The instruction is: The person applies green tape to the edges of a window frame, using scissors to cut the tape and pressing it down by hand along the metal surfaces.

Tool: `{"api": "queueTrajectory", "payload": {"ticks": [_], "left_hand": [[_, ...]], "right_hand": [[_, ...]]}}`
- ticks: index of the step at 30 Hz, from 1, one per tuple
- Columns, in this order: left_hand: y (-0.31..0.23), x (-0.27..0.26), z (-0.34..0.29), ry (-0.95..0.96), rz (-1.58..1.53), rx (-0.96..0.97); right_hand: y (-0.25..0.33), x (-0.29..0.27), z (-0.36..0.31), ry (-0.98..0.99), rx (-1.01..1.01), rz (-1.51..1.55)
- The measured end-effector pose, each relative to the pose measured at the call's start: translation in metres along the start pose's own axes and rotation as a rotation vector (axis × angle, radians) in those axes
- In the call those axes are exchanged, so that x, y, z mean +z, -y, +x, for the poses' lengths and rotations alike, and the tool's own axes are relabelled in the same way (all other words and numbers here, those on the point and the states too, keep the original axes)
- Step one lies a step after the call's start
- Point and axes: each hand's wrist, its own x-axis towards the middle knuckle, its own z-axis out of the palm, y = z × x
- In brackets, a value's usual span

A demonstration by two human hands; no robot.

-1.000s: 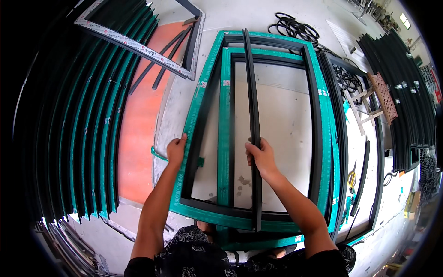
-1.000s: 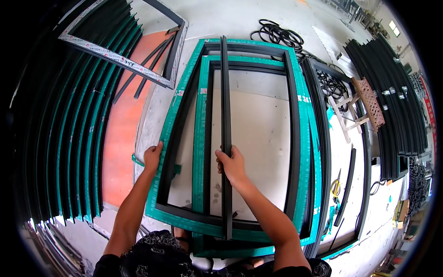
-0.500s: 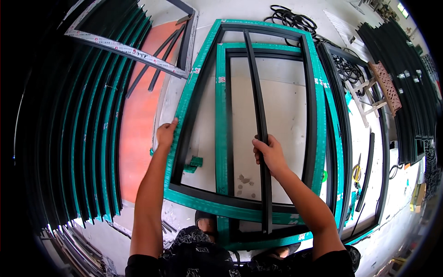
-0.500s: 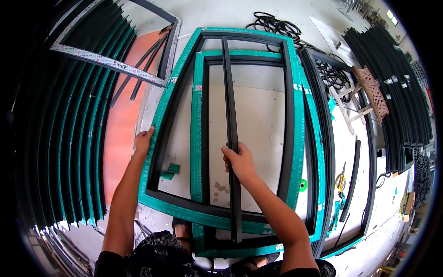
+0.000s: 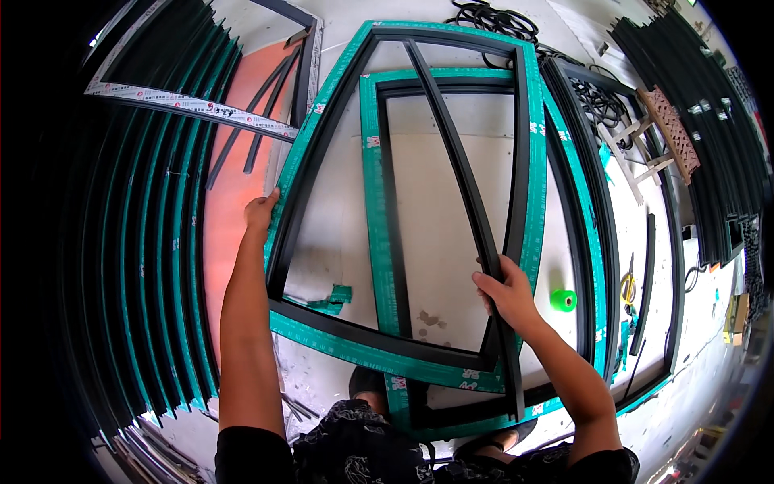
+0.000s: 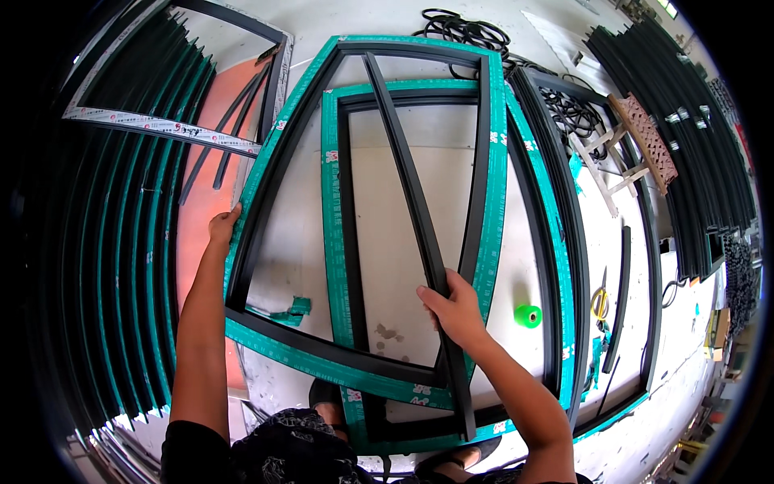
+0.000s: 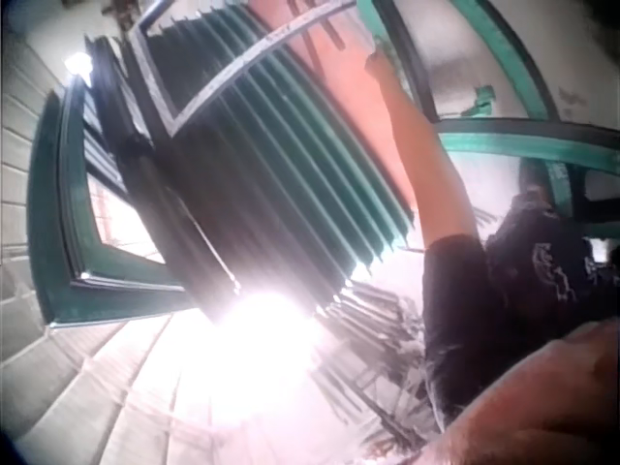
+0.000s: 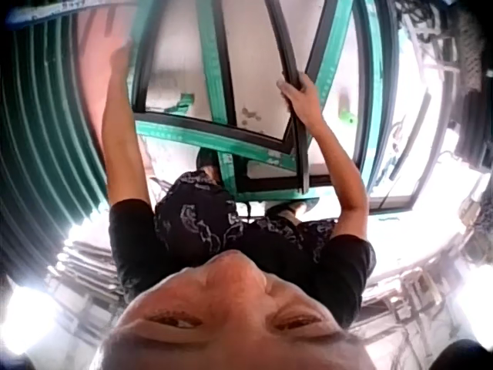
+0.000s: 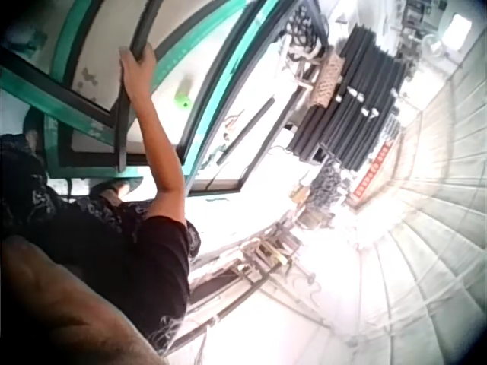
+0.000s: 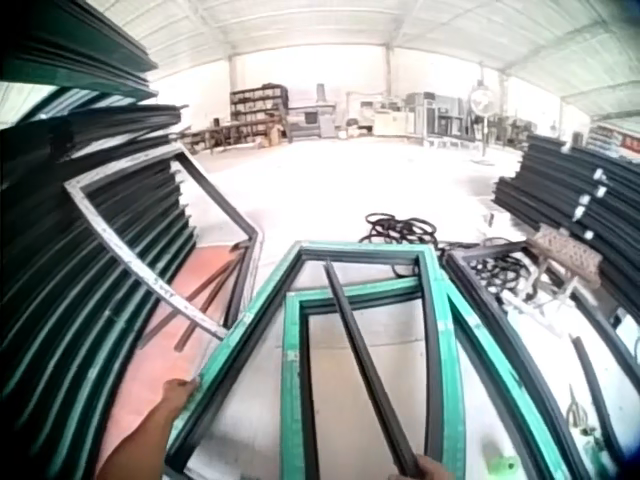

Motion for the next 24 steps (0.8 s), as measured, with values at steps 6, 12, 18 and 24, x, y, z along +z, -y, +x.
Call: {"api": "queueTrajectory", "payload": {"ticks": [6,12,18,24], "left_hand": [[-0.003,-0.010,0.028,0.041,-0.030,-0.021],[-0.041,-0.043,-0.009,0.220,-0.194,-0.018],[-0.070,-0.051,-0.071,0.318,-0.260,0.037],[-0.020,-0.003,-0.128,0.331,-0.151,0.060]], "right_hand": [[-0.024,-0.001,-0.015,-0.077,-0.010,-0.103],[-0.061,-0.028,-0.027,-0.249,-0.132,-0.299],[-0.054,-0.051,-0.031,-0.286,-0.074,-0.259],[-0.027,-0.048,-0.035,-0.302,-0.118,-0.253]]}}
